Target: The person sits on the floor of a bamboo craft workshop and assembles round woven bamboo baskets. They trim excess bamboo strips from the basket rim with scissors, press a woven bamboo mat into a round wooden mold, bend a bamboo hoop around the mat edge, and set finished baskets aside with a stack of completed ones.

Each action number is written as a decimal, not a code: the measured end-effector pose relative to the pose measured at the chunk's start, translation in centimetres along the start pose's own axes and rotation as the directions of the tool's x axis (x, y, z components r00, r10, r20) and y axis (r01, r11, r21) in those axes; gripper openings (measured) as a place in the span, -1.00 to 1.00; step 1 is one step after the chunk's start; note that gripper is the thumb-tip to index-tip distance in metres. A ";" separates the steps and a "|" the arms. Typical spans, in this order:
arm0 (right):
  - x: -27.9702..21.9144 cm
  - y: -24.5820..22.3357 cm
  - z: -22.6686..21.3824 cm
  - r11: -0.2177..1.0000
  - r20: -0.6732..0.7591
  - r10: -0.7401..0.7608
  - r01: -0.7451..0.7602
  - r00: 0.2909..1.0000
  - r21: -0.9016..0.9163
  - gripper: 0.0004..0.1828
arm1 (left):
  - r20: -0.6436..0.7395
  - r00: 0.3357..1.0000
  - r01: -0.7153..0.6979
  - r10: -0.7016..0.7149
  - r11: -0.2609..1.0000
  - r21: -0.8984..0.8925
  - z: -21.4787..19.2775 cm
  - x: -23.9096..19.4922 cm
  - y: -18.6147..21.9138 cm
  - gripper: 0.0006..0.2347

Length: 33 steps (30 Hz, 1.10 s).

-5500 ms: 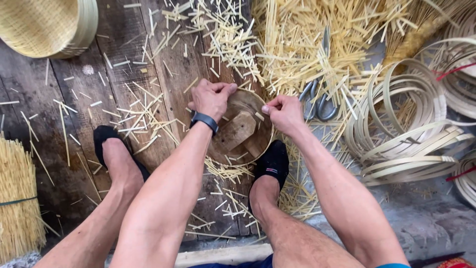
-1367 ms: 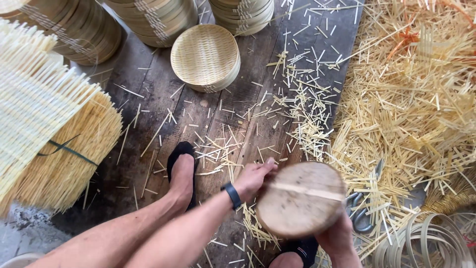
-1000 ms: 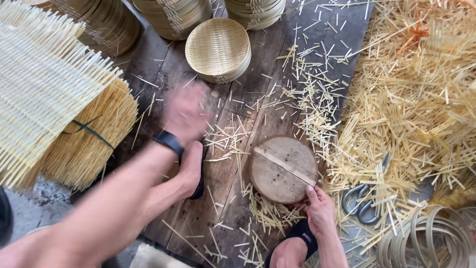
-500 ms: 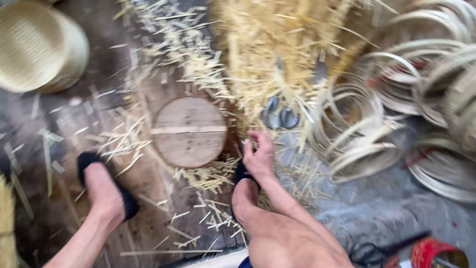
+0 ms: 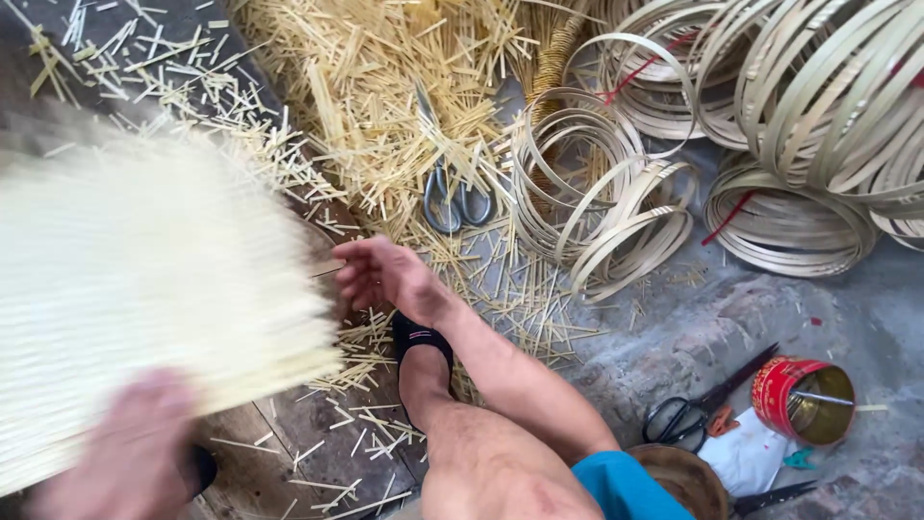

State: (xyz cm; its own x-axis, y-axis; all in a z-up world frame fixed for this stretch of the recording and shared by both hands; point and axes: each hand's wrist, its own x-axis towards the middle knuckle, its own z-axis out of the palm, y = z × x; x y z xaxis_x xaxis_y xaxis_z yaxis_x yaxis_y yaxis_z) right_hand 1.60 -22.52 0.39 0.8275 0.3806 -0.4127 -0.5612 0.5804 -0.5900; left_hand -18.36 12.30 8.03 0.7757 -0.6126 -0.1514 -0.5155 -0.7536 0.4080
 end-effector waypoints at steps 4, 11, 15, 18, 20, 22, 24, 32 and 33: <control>2.6 1.1 0.1 0.749 -0.265 -0.063 -0.130 0.962 -0.650 -0.63 | -0.007 0.996 -0.093 0.094 0.988 0.123 -1.7 12.9 -2.0 -0.47; 4.1 3.1 -0.6 0.769 -0.297 -0.170 -0.062 0.940 -0.636 -0.65 | -0.230 0.415 0.850 -0.881 0.465 -0.247 -6.2 17.0 -7.0 -0.33; 4.2 2.0 -0.3 0.734 -0.334 -0.119 -0.143 0.935 -0.664 -0.60 | 0.437 0.303 0.714 -0.846 -0.102 -0.692 0.6 13.3 -17.0 -0.64; 4.1 3.2 -1.1 0.668 -0.331 -0.119 -0.171 0.936 -0.724 -0.66 | 0.472 0.377 0.546 -0.797 -0.220 -0.808 -0.4 13.8 -15.3 -0.66; 4.4 3.9 -1.0 0.632 -0.266 -0.177 -0.098 0.948 -0.769 -0.67 | 0.461 0.350 0.513 -0.815 -0.245 -0.822 -1.1 13.9 -14.7 -0.67; 4.5 4.1 -1.5 0.640 -0.282 -0.257 -0.056 0.925 -0.767 -0.69 | 0.356 0.548 0.390 -0.757 -0.145 -0.909 0.5 13.2 -15.8 -0.61; 4.3 3.5 -0.2 0.632 -0.248 -0.236 -0.045 0.940 -0.773 -0.69 | 0.349 0.490 0.406 -0.799 -0.145 -0.902 -0.9 13.5 -14.9 -0.63; 3.9 2.2 0.7 0.785 -0.308 -0.111 -0.107 0.945 -0.611 -0.69 | 0.313 0.399 0.437 -0.862 -0.122 -0.891 -0.4 13.8 -14.5 -0.62; 4.0 2.2 0.4 0.807 -0.297 -0.103 -0.095 0.949 -0.583 -0.69 | 0.303 0.393 0.472 -0.868 -0.092 -0.877 -0.6 13.9 -14.3 -0.60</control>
